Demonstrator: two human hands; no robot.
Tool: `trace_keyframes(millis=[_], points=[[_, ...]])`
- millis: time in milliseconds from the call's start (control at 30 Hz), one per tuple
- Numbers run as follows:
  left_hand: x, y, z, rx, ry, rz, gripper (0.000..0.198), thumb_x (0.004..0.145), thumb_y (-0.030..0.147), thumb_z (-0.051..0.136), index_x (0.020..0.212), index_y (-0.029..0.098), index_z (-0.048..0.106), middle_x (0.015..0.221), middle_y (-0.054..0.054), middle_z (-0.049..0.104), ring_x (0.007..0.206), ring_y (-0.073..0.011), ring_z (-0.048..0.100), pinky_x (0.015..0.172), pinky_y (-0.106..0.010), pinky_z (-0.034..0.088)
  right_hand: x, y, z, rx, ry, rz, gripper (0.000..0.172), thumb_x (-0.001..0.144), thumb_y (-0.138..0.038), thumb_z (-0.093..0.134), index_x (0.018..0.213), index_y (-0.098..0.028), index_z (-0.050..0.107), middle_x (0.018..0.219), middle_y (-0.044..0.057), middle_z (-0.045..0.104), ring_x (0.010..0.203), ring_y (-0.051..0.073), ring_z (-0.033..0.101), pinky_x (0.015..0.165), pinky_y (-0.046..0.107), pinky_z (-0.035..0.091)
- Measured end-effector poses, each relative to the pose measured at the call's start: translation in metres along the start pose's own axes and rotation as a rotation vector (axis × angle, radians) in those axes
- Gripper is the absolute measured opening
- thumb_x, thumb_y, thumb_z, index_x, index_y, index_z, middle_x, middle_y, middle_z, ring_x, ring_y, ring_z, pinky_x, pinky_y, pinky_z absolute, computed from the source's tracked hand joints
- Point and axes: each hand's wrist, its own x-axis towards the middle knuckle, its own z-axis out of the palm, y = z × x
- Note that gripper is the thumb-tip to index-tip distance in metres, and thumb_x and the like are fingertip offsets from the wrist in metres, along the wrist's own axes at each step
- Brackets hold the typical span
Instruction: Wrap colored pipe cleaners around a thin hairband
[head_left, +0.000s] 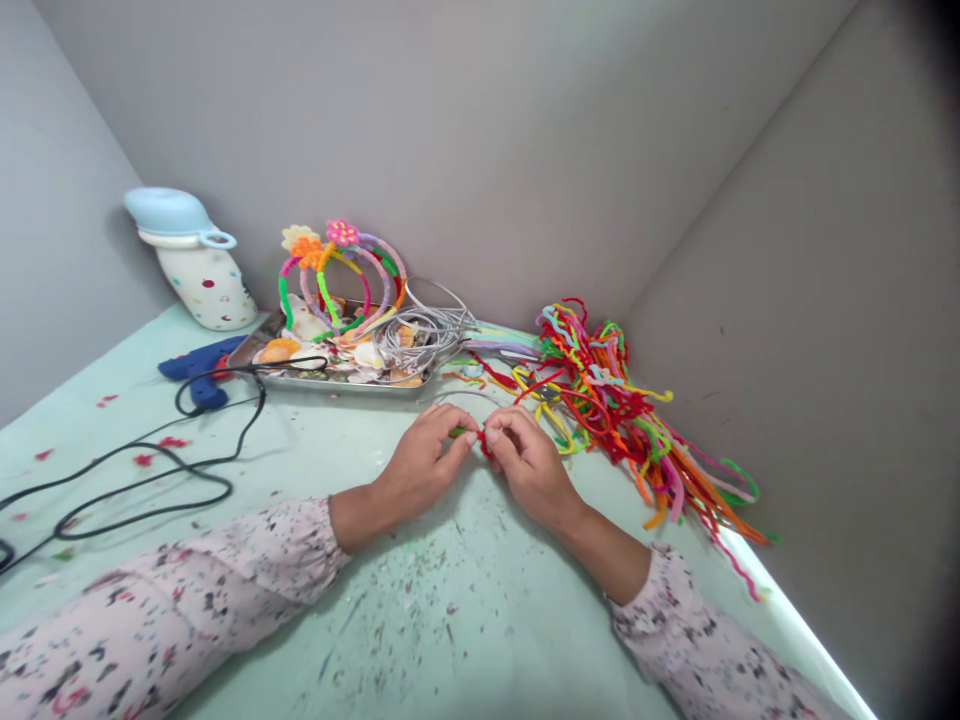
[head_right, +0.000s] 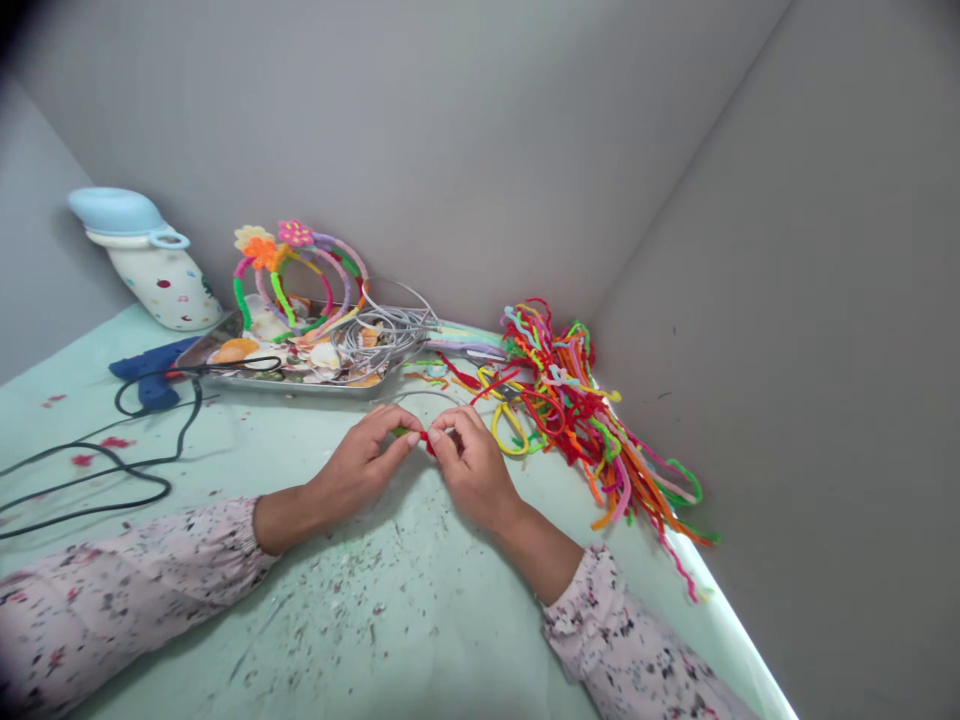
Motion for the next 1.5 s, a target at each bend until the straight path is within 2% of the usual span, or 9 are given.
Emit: trace_keyframes(millis=[100,167,333,567,900,1167,1300,1400,1500], points=[[0.0003,0.0015,-0.0011,-0.024,0.003,-0.009,0.014,0.088,0.017,0.048,0.091,0.018,0.062,0.090,-0.001,0.063,0.089,-0.0163,0.054,0.084,-0.031,0.038,-0.0013,0.0037,0.0019,0.026,0.054,0.045,0.013,0.092,-0.032,0.048,0.100,-0.023,0.052,0.094,0.002,0.052,0.067,0.012,0.052,0.063,0.027,0.045],[0.0005,0.0016,-0.0013,-0.025,0.007,-0.012,0.014,0.089,0.019,0.049,0.090,0.019,0.062,0.088,-0.001,0.063,0.088,-0.0166,0.054,0.084,-0.031,0.039,-0.0017,0.0048,0.0023,0.017,0.082,0.045,0.014,0.091,-0.032,0.049,0.101,-0.023,0.052,0.094,0.002,0.052,0.069,0.013,0.053,0.064,0.027,0.046],[0.0008,-0.0006,-0.0009,0.007,0.014,-0.035,0.015,0.090,0.024,0.048,0.087,0.019,0.063,0.084,-0.002,0.060,0.086,-0.0175,0.053,0.081,-0.032,0.040,-0.0009,0.0026,0.0009,-0.008,0.101,0.018,0.013,0.091,-0.030,0.048,0.100,-0.022,0.053,0.093,0.003,0.052,0.071,0.013,0.052,0.065,0.028,0.045],[0.0012,-0.0056,0.0013,0.019,-0.030,-0.039,0.018,0.090,0.023,0.046,0.086,0.018,0.062,0.085,-0.003,0.060,0.086,-0.0183,0.054,0.080,-0.032,0.042,0.0014,-0.0026,-0.0006,-0.082,0.079,-0.056,0.011,0.091,-0.026,0.047,0.085,-0.021,0.055,0.085,0.002,0.053,0.076,0.016,0.051,0.070,0.028,0.043],[0.0017,-0.0069,0.0030,0.016,-0.075,-0.032,0.023,0.092,0.025,0.040,0.081,0.016,0.057,0.081,-0.003,0.058,0.083,-0.0186,0.053,0.078,-0.032,0.041,0.0004,-0.0036,-0.0008,-0.107,0.044,-0.069,0.010,0.092,-0.022,0.046,0.084,-0.020,0.053,0.083,0.001,0.051,0.075,0.014,0.050,0.070,0.028,0.041],[0.0018,-0.0049,0.0034,-0.037,-0.078,-0.091,0.018,0.091,0.028,0.045,0.083,0.017,0.058,0.086,-0.003,0.060,0.085,-0.0179,0.055,0.078,-0.030,0.042,0.0012,-0.0027,0.0000,-0.115,0.081,-0.091,0.007,0.090,-0.022,0.049,0.088,-0.021,0.056,0.088,0.003,0.054,0.081,0.016,0.053,0.071,0.029,0.044],[0.0021,-0.0050,0.0038,-0.014,-0.008,-0.097,0.017,0.090,0.025,0.046,0.082,0.017,0.058,0.083,-0.003,0.060,0.083,-0.0175,0.055,0.077,-0.030,0.042,0.0002,-0.0032,0.0006,-0.074,0.185,-0.111,0.010,0.087,-0.023,0.053,0.097,-0.023,0.056,0.106,0.006,0.052,0.088,0.017,0.055,0.070,0.030,0.049],[0.0025,-0.0033,0.0020,-0.024,0.081,-0.118,0.017,0.090,0.026,0.046,0.083,0.017,0.058,0.083,-0.003,0.060,0.082,-0.0174,0.055,0.077,-0.030,0.043,-0.0005,-0.0023,-0.0007,-0.090,0.298,-0.096,0.009,0.087,-0.024,0.055,0.095,-0.022,0.055,0.101,0.006,0.052,0.082,0.017,0.055,0.069,0.031,0.049],[0.0025,0.0000,-0.0008,-0.045,0.145,-0.145,0.018,0.091,0.028,0.045,0.082,0.017,0.057,0.083,-0.003,0.059,0.083,-0.0175,0.055,0.077,-0.030,0.043,0.0005,0.0020,-0.0018,-0.085,0.407,-0.011,0.013,0.086,-0.029,0.056,0.096,-0.021,0.052,0.094,0.004,0.052,0.074,0.015,0.053,0.067,0.030,0.047]])
